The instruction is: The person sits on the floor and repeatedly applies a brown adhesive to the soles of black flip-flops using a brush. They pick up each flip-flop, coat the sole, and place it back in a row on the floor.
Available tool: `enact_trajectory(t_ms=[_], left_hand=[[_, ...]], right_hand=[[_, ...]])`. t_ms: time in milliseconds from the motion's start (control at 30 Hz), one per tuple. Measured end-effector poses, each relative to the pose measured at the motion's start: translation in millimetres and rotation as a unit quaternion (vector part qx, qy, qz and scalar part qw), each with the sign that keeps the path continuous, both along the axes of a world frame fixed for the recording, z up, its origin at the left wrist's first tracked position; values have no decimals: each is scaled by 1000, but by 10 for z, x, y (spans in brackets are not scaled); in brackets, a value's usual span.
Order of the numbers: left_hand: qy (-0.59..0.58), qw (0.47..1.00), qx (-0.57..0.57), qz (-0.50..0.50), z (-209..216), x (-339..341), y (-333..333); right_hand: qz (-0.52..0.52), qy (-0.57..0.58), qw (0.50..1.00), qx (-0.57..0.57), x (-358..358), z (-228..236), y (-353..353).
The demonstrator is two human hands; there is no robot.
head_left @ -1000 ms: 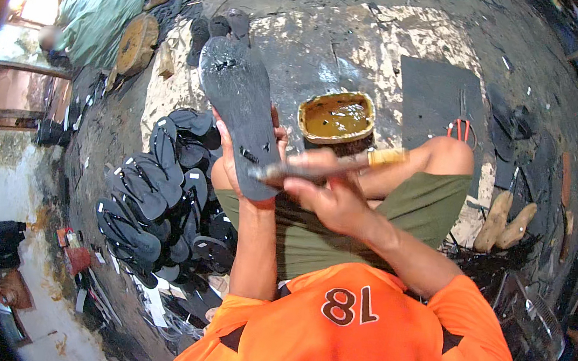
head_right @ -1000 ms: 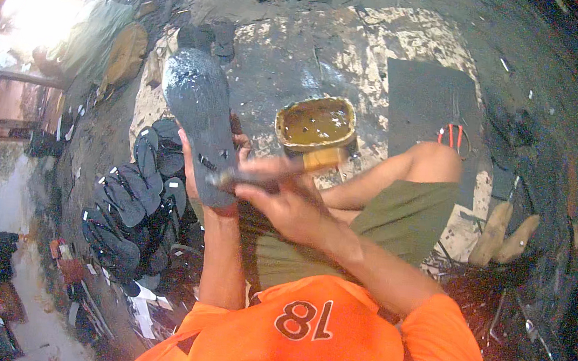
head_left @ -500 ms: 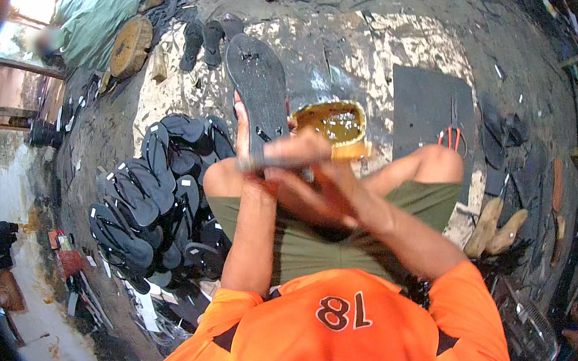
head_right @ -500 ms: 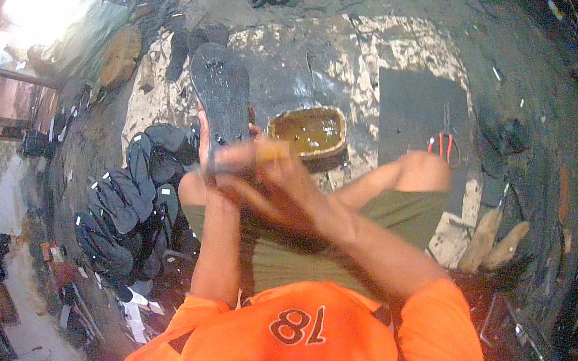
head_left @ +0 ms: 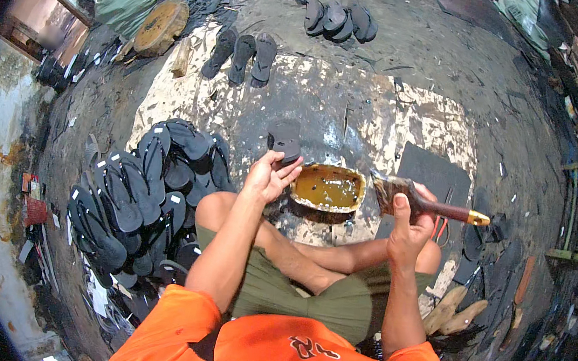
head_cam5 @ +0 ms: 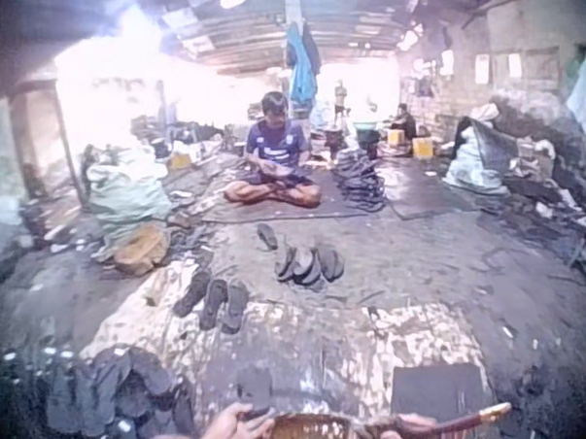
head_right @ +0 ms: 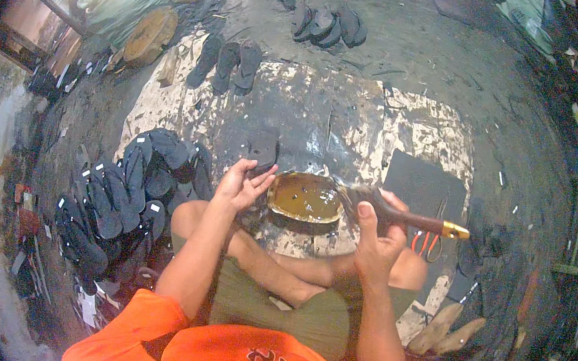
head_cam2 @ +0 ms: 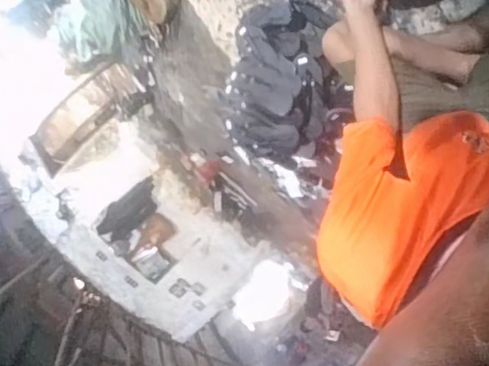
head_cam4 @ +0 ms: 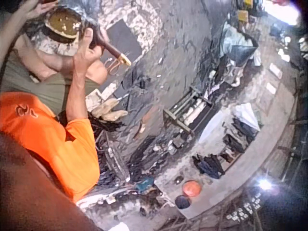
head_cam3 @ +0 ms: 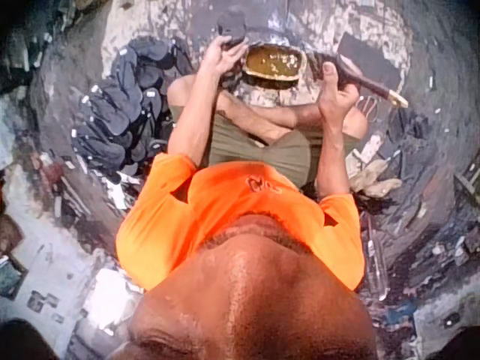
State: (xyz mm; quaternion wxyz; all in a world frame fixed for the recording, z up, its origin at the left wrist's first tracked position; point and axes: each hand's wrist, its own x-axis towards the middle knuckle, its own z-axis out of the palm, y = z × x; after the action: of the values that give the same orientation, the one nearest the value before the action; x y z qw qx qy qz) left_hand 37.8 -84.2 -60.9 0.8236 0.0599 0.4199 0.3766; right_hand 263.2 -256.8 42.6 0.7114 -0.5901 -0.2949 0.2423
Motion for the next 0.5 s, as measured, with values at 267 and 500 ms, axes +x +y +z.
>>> enact_trajectory(t_ms=[267, 500], left_hand=[[278, 940, 200, -3, -551, 510, 2004], [429, 862, 271, -26, -1773, -102, 3167]], right_hand=[[-65, -59, 979, -184, 255, 69, -150], [-57, -75, 974, -206, 572, 160, -359]])
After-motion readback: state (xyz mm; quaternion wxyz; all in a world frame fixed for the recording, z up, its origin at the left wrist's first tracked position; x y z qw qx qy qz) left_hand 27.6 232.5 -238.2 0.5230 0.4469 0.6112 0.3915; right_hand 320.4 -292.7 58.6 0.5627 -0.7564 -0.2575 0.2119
